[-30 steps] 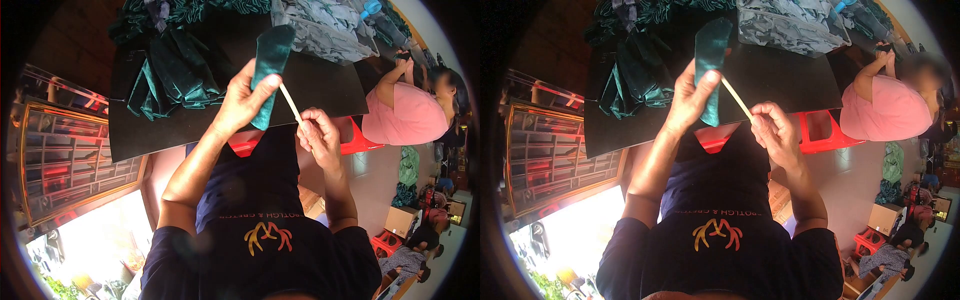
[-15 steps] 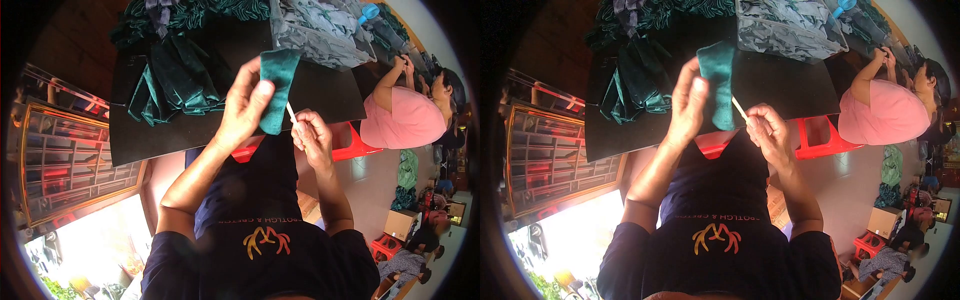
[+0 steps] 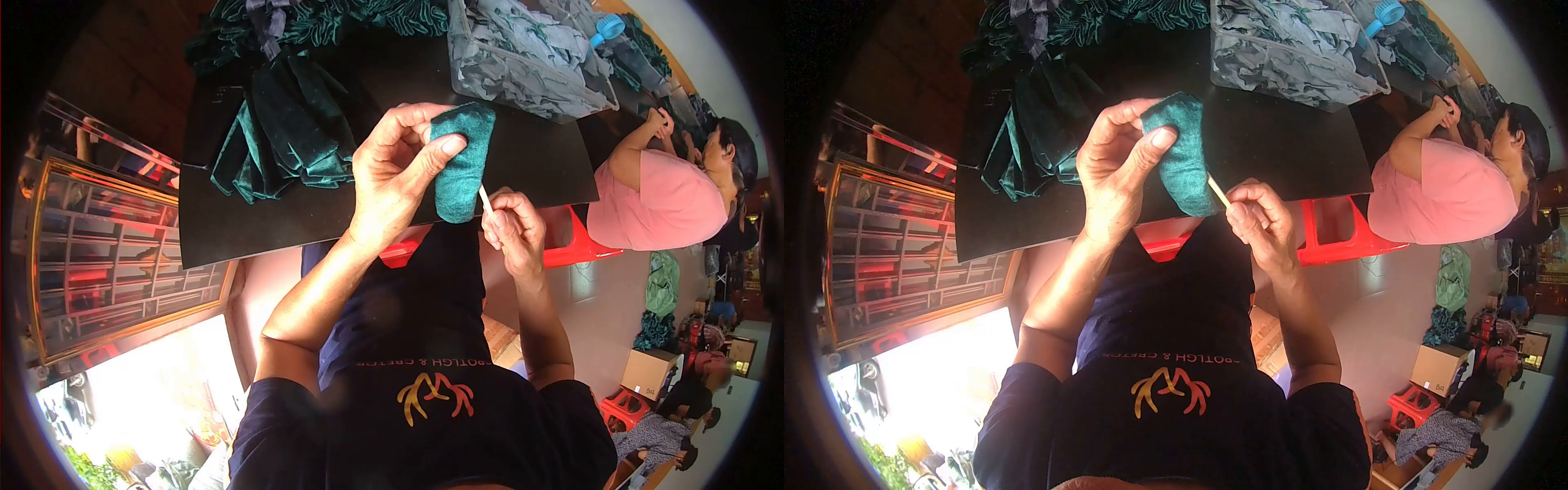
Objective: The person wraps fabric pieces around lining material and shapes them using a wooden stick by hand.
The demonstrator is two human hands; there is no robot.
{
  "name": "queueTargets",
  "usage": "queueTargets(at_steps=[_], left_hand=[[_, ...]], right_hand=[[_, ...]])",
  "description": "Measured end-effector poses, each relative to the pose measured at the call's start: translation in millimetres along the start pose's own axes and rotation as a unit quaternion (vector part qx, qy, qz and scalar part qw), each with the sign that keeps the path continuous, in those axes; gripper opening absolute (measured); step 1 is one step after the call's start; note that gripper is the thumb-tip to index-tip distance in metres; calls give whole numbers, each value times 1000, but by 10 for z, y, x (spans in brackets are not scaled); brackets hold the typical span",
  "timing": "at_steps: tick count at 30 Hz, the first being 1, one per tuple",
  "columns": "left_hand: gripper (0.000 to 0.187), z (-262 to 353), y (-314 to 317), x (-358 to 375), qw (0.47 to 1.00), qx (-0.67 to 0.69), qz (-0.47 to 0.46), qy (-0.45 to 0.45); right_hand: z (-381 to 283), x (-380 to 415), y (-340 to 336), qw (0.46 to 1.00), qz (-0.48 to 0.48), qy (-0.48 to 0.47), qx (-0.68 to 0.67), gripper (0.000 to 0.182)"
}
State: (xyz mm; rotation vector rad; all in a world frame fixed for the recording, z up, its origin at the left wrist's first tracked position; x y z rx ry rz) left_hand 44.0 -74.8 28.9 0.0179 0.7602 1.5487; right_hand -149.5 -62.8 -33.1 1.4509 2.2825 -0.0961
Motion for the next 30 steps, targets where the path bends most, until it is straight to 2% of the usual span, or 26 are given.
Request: queueTargets(at_steps=[3, 9, 13, 16, 19, 24, 26, 30], left_hand=[[25, 49, 45, 0, 999, -30, -15, 16], [26, 138, 84, -13, 981, -168, -56, 76], [23, 195, 124, -49, 970, -201, -57, 127], [23, 261, 129, -50, 950, -289, -85, 80], [22, 275, 144, -56, 946, -306, -88, 56], [24, 109, 34, -30, 974, -217, -47, 38], [22, 84, 19, 0, 984, -174, -32, -1], [22, 39, 82, 52, 990, -96, -58, -83]], right_hand=[[-46, -23, 16, 993, -31, -13, 117, 12], [-39, -48, -49, 986, 2, -23, 163, 17], [2, -57, -112, 985, 0, -58, 165, 18], [-34, -82, -116, 983, -2, -64, 171, 17], [-34, -58, -172, 981, -15, -51, 188, 17], [-44, -53, -182, 986, 23, -46, 160, 18], [-49, -33, -189, 987, 35, -49, 147, 18], [-25, -19, -195, 989, 22, -55, 134, 19]])
Point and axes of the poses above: each hand's wrist, its own x-axis away from the middle knuckle, its own y-axis out of the palm, z = x × y, the point moved 5 cm from there along -x, towards the middle knuckle, and after that the axes turned 5 degrees about -y, right-handed, at the moved point
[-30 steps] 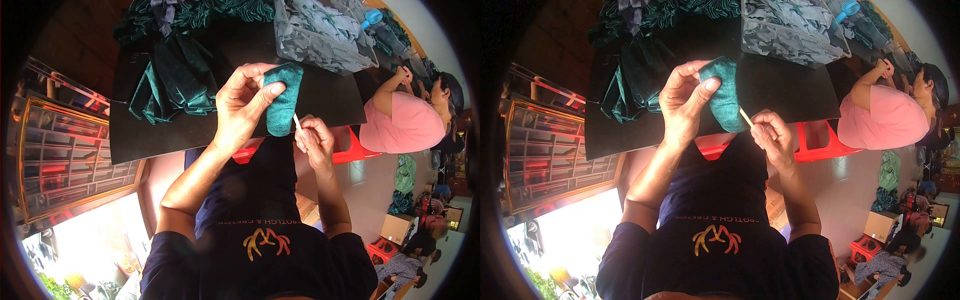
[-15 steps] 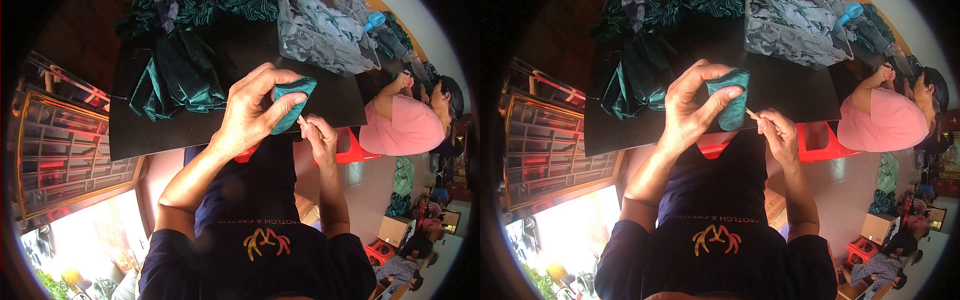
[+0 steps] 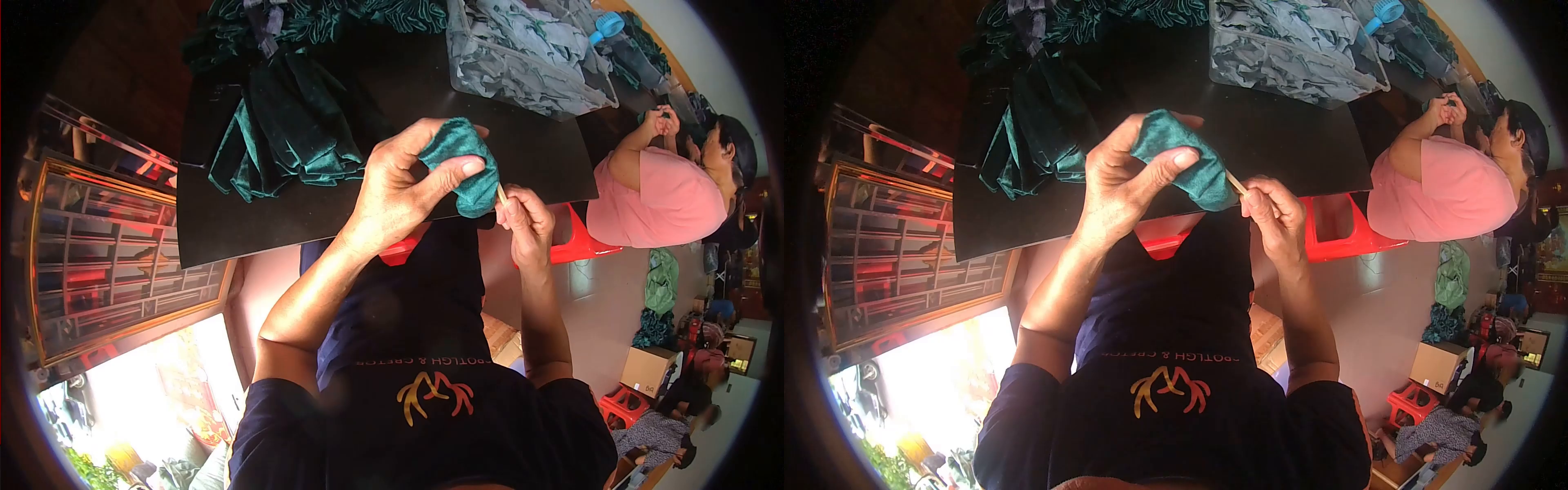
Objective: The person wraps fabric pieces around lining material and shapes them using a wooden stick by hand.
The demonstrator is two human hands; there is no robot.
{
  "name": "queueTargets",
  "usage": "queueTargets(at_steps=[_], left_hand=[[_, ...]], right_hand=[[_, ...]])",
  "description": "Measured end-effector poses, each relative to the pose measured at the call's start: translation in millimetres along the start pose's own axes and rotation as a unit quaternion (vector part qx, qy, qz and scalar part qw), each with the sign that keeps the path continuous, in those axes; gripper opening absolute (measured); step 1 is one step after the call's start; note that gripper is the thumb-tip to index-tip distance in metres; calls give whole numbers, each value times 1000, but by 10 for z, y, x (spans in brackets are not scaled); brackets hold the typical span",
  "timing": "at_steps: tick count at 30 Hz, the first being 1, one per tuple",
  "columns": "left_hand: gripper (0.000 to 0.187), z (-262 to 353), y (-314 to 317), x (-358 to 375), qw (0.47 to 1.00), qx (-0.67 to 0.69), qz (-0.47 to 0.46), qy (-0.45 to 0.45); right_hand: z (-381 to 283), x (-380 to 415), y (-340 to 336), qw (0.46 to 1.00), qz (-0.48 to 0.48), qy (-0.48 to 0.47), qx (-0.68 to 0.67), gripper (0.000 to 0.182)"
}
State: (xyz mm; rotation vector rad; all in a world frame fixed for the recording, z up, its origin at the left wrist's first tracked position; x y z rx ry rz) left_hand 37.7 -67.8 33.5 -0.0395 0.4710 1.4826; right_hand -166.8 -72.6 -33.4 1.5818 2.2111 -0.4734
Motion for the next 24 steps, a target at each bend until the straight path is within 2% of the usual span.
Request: queueTargets(at_steps=[5, 6, 9, 10, 13, 17, 24], left_hand=[[19, 5, 27, -22, 995, -70, -68, -14], [21, 57, 13, -42, 991, -112, -63, 46], [24, 155, -18, -51, 997, -46, 24, 52], [23, 180, -21, -60, 997, -30, 20, 69], [23, 253, -38, -61, 986, -104, -7, 130], [21, 257, -2, -73, 992, -85, -26, 88], [25, 200, 33, -147, 987, -29, -153, 34]], right_hand=[[-47, -9, 38, 1000, 12, -3, 16, 17], [-52, -7, 36, 1000, 12, -3, 14, 17], [-68, -4, 36, 1000, -2, -1, 26, 16], [-75, -4, 37, 999, -9, 0, 33, 16], [-112, 1, 36, 998, -5, 3, 59, 16], [-106, -12, 44, 999, 7, -24, 35, 16], [-27, -17, 5, 1000, -3, 4, -31, 17]])
Point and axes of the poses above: each hand's wrist, its own x-axis away from the middle knuckle, its own y-axis out of the palm, z = x × y, the point moved 5 cm from there along -x, towards the middle knuckle, and after that the axes turned 5 degrees about -y, right-handed, at the moved point
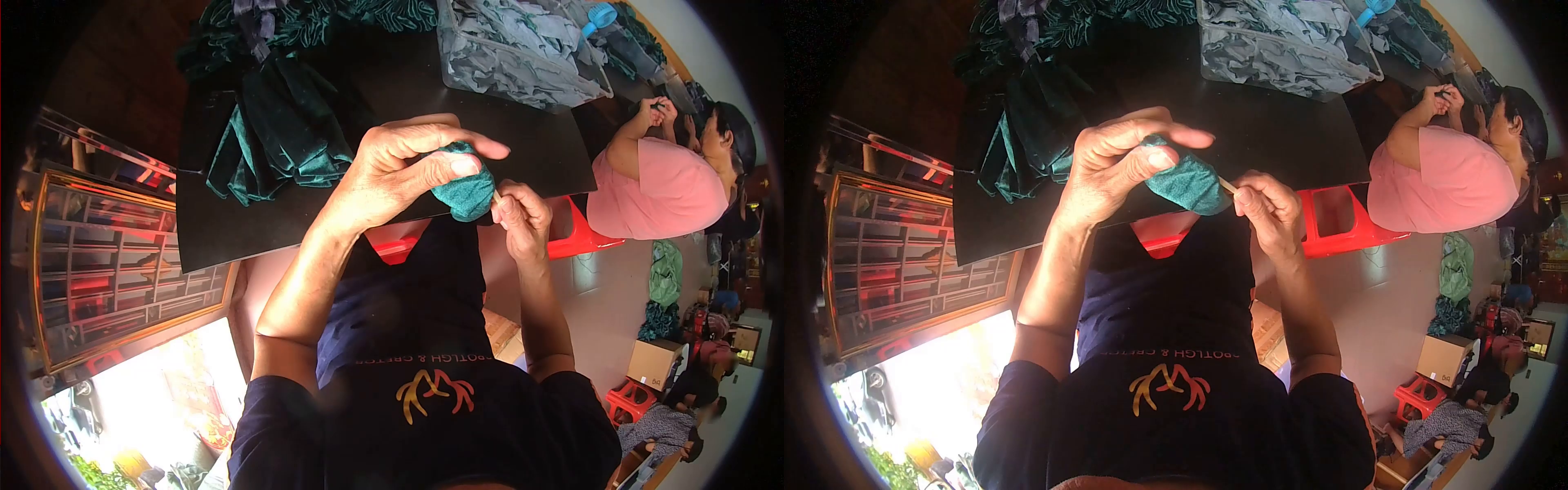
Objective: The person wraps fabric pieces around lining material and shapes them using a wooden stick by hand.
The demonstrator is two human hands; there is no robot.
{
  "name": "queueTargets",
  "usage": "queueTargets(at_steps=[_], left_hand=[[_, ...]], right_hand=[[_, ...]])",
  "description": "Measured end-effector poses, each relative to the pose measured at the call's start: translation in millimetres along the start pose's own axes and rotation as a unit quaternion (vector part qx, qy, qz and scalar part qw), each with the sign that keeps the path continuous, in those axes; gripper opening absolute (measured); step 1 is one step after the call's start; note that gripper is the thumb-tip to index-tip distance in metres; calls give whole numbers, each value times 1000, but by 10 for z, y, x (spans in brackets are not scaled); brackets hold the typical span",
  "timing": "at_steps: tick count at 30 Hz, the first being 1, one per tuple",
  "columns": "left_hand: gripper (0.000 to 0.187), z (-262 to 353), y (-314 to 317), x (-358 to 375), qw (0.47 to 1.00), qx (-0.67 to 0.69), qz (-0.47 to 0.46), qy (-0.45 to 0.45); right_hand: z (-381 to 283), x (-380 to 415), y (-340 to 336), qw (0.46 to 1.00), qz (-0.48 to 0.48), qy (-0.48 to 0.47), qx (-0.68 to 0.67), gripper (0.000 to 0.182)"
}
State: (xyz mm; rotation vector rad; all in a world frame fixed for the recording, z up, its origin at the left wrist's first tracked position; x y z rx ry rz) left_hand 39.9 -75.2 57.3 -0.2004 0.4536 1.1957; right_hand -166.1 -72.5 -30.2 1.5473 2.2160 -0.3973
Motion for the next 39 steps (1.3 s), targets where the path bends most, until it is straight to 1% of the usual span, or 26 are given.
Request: queueTargets(at_steps=[4, 6, 7, 9, 10, 11, 13, 14, 17, 20, 24, 27, 30, 32, 35, 37, 38, 39], left_hand=[[21, -63, 53, -44, 997, 60, -14, -39], [21, -99, 124, -50, 993, 93, -6, -75], [22, -79, 130, -54, 992, 102, 16, -73], [26, -26, 139, -54, 988, 121, 58, -72], [27, -10, 135, -48, 988, 128, 68, -45], [25, -13, 126, -41, 990, 102, 96, -16], [21, -49, 125, -7, 986, 51, 153, 39], [17, -50, 88, -25, 990, 6, 116, 83], [15, -21, 81, -23, 985, 9, 139, 103], [14, 9, 39, -14, 986, -19, 142, 86], [16, 29, 39, -10, 987, -2, 149, 59], [17, 38, 17, -21, 990, -13, 134, 33], [18, -26, 22, -62, 995, 52, 83, 16], [19, -97, 22, -100, 993, 102, 46, 28], [23, -129, 38, -147, 985, 171, -21, 34], [24, -120, 69, -174, 976, 206, -68, 35], [27, -117, 96, -167, 966, 249, -70, 9], [27, -129, 90, -158, 970, 236, -50, -7]], right_hand=[[67, -31, 128, 996, 6, 14, -86, 19], [132, 15, 186, 987, 15, 53, -151, 20], [158, 30, 225, 980, 20, 73, -184, 20], [150, 29, 270, 977, 28, 75, -196, 20], [149, 27, 279, 977, 31, 76, -196, 20], [149, 21, 285, 977, 32, 77, -196, 20], [130, 19, 296, 979, 36, 67, -187, 20], [123, 20, 294, 981, 37, 62, -182, 20], [108, 2, 252, 994, 43, 30, -99, 20], [28, -24, 216, 998, 66, -16, 4, 18], [-9, -11, 156, 992, 86, -57, 72, 14], [-52, -21, 160, 990, 89, -70, 78, 13], [-39, -21, 150, 993, 80, -73, 50, 13], [-25, -35, 162, 995, 73, -71, 23, 13], [-15, -78, 240, 995, 49, -51, -70, 15], [35, -83, 290, 989, 31, -17, -142, 17], [55, -78, 319, 984, 22, 1, -178, 18], [72, -73, 358, 977, 19, 27, -209, 19]])
Point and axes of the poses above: each hand's wrist, its own x-axis away from the middle knuckle, its own y-axis out of the palm, z = x × y, the point moved 5 cm from there along -x, towards the middle knuckle, and after that the axes turned 5 degrees about -y, right-handed, at the moved point
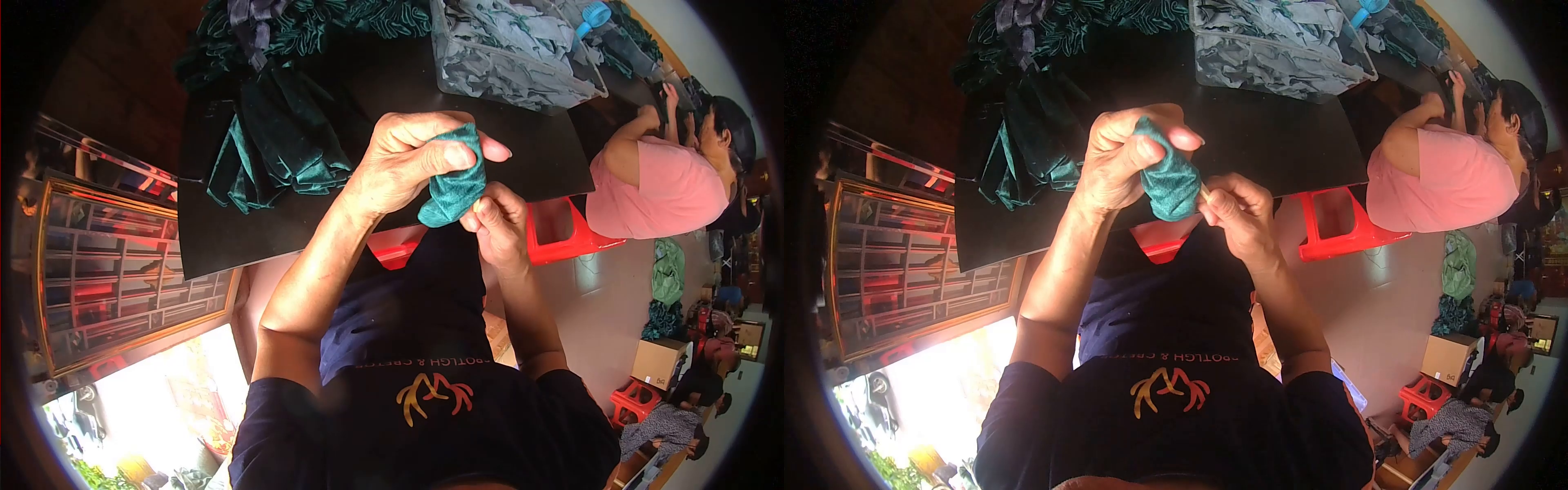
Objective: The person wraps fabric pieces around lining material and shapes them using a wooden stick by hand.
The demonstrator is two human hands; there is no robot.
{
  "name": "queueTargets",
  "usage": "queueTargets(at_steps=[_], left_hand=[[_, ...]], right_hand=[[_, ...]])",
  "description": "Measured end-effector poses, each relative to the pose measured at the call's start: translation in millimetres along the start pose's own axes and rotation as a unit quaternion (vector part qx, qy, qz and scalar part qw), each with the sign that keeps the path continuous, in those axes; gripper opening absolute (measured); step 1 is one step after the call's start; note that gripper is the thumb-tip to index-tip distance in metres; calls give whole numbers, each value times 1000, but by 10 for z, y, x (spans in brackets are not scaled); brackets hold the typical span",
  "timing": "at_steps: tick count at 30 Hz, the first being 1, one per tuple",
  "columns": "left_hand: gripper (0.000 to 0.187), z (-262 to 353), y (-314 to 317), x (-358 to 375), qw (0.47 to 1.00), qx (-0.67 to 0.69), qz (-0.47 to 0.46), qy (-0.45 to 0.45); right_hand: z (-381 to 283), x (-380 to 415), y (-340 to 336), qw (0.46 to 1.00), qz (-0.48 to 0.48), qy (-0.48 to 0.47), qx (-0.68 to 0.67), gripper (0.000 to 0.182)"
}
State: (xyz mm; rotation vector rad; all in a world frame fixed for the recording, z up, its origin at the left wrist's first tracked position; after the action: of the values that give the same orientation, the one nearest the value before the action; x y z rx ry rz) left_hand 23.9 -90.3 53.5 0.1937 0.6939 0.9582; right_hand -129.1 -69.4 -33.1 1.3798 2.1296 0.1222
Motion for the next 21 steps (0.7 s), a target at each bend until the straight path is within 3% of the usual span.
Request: queueTargets(at_steps=[3, 7, 10, 11, 15, 21], left_hand=[[26, -35, -50, 16, 995, -37, 77, -44], [23, 89, -60, -28, 977, -177, 107, 51], [28, 166, 48, -14, 970, -94, 215, 59], [33, 166, 9, -14, 975, -77, 184, 95], [24, 208, -37, 8, 952, -182, 167, 178], [22, 220, -55, 4, 953, -186, 175, 161]], right_hand=[[91, 10, 99, 995, -11, 56, -76, 22], [72, -3, 150, 997, 16, 56, -53, 22], [33, -4, 139, 997, 38, 59, -27, 23], [27, -6, 133, 998, 37, 58, -18, 22], [-13, -13, 106, 998, 34, 40, 29, 22], [-68, -19, 34, 991, 46, -3, 125, 20]])
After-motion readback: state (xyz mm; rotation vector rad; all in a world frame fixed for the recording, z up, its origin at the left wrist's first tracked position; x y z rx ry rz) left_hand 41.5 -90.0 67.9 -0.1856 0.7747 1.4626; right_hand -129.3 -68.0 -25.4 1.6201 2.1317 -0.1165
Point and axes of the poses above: each hand's wrist, its own x-axis away from the middle knuckle, its own y-axis out of the palm, z = x × y, the point moved 5 cm from there along -x, towards the middle knuckle, and after that the axes turned 5 degrees about -y, right-handed, at the moved point
